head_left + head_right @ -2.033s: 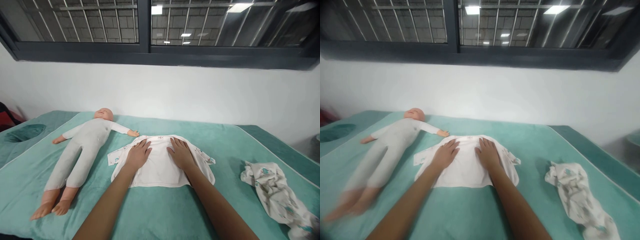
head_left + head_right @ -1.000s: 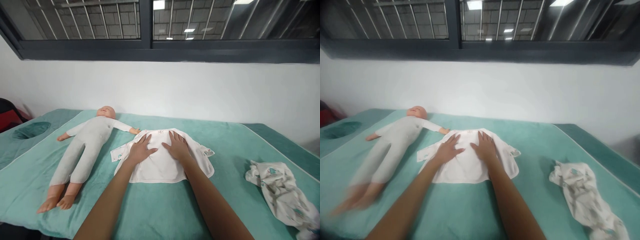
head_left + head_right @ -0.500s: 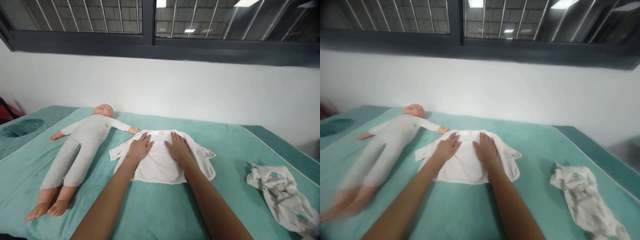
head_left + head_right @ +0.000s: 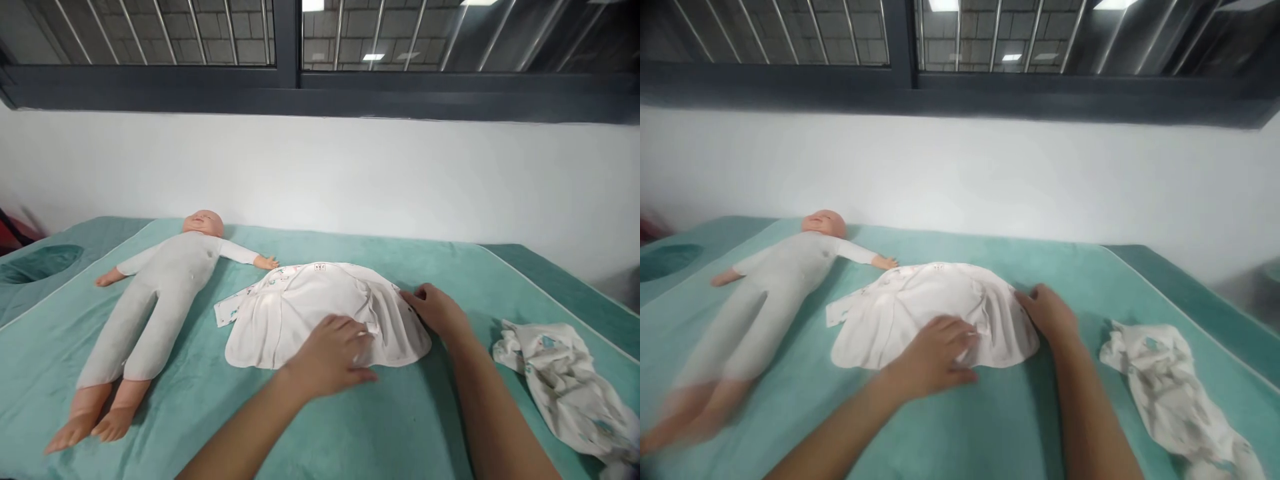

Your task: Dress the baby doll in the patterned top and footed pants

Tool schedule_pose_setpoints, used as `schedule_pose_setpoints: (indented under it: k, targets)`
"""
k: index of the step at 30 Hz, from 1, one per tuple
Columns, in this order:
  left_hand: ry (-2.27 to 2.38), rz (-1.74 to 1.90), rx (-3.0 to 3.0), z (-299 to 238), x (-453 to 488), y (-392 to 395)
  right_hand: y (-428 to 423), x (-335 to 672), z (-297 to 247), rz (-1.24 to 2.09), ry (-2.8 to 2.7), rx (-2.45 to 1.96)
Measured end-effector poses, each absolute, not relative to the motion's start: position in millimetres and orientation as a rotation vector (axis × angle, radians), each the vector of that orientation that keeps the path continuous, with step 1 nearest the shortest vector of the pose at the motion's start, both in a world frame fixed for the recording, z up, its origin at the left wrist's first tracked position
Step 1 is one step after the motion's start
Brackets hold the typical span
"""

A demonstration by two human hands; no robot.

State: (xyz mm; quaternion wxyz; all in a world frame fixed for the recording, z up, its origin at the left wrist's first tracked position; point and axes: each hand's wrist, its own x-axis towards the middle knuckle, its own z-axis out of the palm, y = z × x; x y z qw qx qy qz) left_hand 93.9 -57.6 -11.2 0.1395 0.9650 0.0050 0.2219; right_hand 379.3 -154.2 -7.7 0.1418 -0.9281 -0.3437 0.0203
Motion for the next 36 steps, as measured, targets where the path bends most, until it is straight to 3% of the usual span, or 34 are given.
schedule_pose_setpoints:
  k: [7, 14, 23, 28, 31, 36]
  targets:
    - [0.266, 0.694, 3.046, -14.5, 128.8, -97.8, -166.7, 380.2, -14.6, 0.052, -0.921, -2.321]
    - [-0.04, 1.043, 3.002, -22.9, 125.0, -105.3, -144.0, 399.8, -24.4, -0.099, -0.651, -2.076]
    - [-0.063, 1.104, 2.869, -18.9, 119.6, -110.7, -135.6, 408.2, -34.6, -0.299, -0.572, -1.88]
    - [0.482, 1.401, 2.467, -12.6, 77.9, -70.5, -143.2, 407.7, -34.3, -0.354, -0.629, -1.841]
    - [1.144, 1.461, 2.344, -12.5, 23.9, -23.4, -144.1, 408.6, -35.5, -0.342, -0.654, -1.903]
    - [1.943, 1.054, 2.06, -13.7, -43.7, 26.1, -140.1, 406.8, -38.6, -0.259, -0.725, -2.13]
